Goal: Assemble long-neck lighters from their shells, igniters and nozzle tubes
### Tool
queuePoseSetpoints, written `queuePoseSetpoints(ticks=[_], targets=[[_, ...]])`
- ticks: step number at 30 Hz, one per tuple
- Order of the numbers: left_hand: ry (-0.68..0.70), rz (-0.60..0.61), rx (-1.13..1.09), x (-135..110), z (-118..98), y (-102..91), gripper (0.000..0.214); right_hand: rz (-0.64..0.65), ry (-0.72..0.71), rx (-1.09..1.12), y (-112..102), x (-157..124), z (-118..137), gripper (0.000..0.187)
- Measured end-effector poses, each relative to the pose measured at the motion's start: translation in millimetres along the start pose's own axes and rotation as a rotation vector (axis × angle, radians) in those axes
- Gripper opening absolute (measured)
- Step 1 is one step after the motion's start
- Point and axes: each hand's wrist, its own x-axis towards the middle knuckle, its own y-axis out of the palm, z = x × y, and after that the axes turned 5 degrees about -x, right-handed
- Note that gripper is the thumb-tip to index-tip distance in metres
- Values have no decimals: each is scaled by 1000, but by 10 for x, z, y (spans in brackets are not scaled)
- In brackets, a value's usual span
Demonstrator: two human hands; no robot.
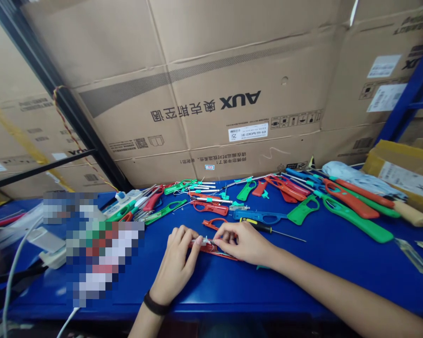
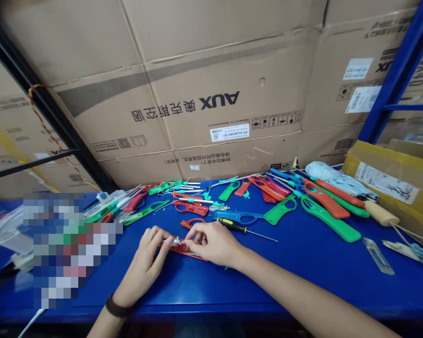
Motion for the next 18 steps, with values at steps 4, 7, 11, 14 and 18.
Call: queuePoseSetpoints(ticks=[4, 7, 11, 14, 18], targets=[[-7, 11, -2, -2, -5, -5, 23, -15, -12, -36, 2, 3, -11, 13], [-17, 22, 3, -3, -7, -9, 23, -23, -4, -40, 10, 2, -24, 12], [-15, 29, 4, -6, -7, -12, 23, -28, -11, -31, 14, 4, -26, 12], [-3, 23, 6, -10, -10, -10, 22, -24, -13, -37, 12, 5, -19, 13], [-11, 1, 11, -17, -14, -8, 21, -20, -2, -40, 10, 0, -13, 11]])
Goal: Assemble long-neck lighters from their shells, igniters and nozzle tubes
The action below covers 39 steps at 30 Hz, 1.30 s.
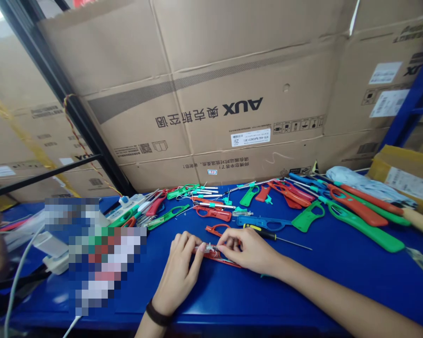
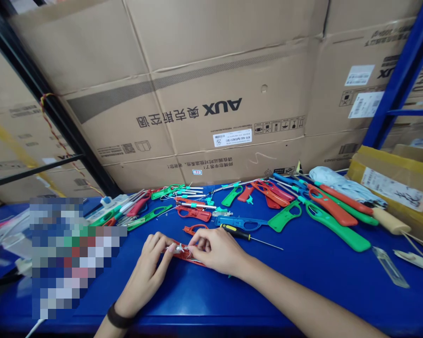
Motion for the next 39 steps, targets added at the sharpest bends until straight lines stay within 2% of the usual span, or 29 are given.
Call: queuePoseSetpoints(ticks=[15, 31, 39], targets=[[14, 37, -5, 0, 7, 4, 20, 2, -29, -40, -6, 0, -4, 12], [105, 35, 43, 17, -5, -2, 18, -21, -68, -57, -35, -26, 31, 16], [87, 35, 68, 10, 2, -1, 21, -35, -79, -43, -47, -11, 47, 15]])
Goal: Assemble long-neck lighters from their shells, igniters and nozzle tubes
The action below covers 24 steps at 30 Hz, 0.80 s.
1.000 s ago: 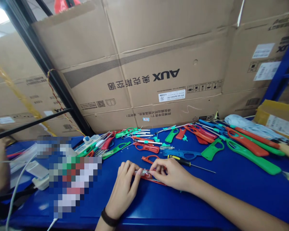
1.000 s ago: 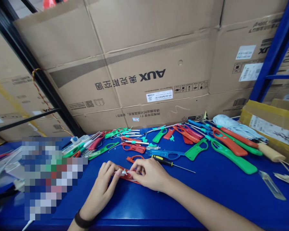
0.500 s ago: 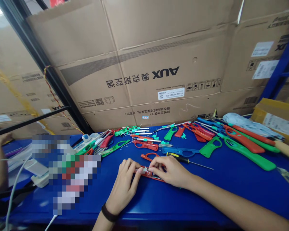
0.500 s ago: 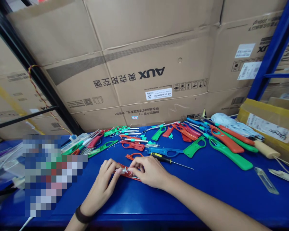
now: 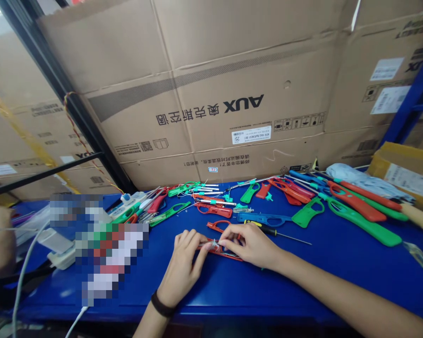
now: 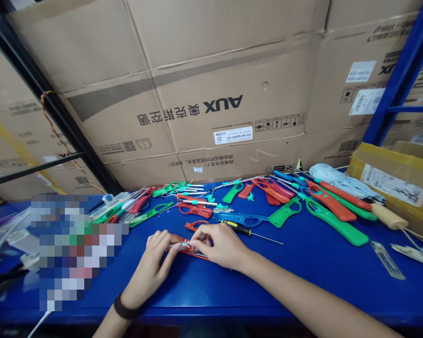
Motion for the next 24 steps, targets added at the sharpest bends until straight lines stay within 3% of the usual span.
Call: queuePoseSetpoints(ticks=[24], targets=[[110, -22, -15, 10, -26, -32, 19, -17, -19, 89, 39, -39, -13, 14]])
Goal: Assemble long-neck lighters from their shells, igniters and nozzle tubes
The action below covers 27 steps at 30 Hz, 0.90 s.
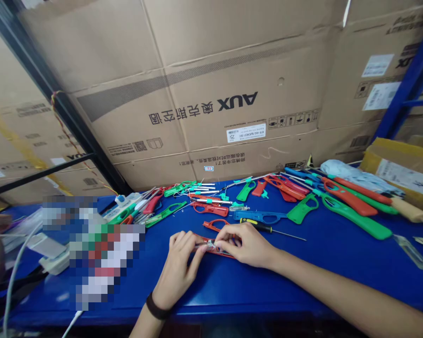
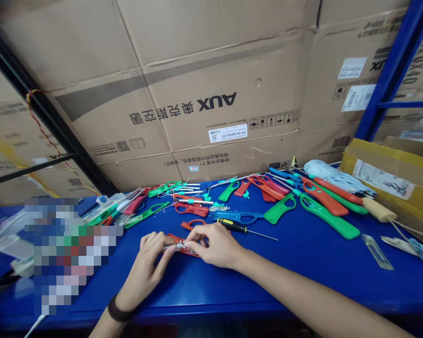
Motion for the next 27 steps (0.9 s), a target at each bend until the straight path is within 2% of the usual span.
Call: queuePoseSetpoints(ticks=[9, 15, 20, 27], targets=[[19, 8, -16, -10, -15, -10, 19, 11, -63, -91, -31, 7, 16, 14], [15, 20, 33, -42, 64, -69, 13, 42, -62, -119, -83, 43, 15, 15], [-40, 95, -66, 32, 151, -120, 13, -44, 30, -188, -102, 66, 8, 14], [-97, 277, -106, 111, 328, -206, 16, -54, 12, -270, -124, 65, 35, 11]])
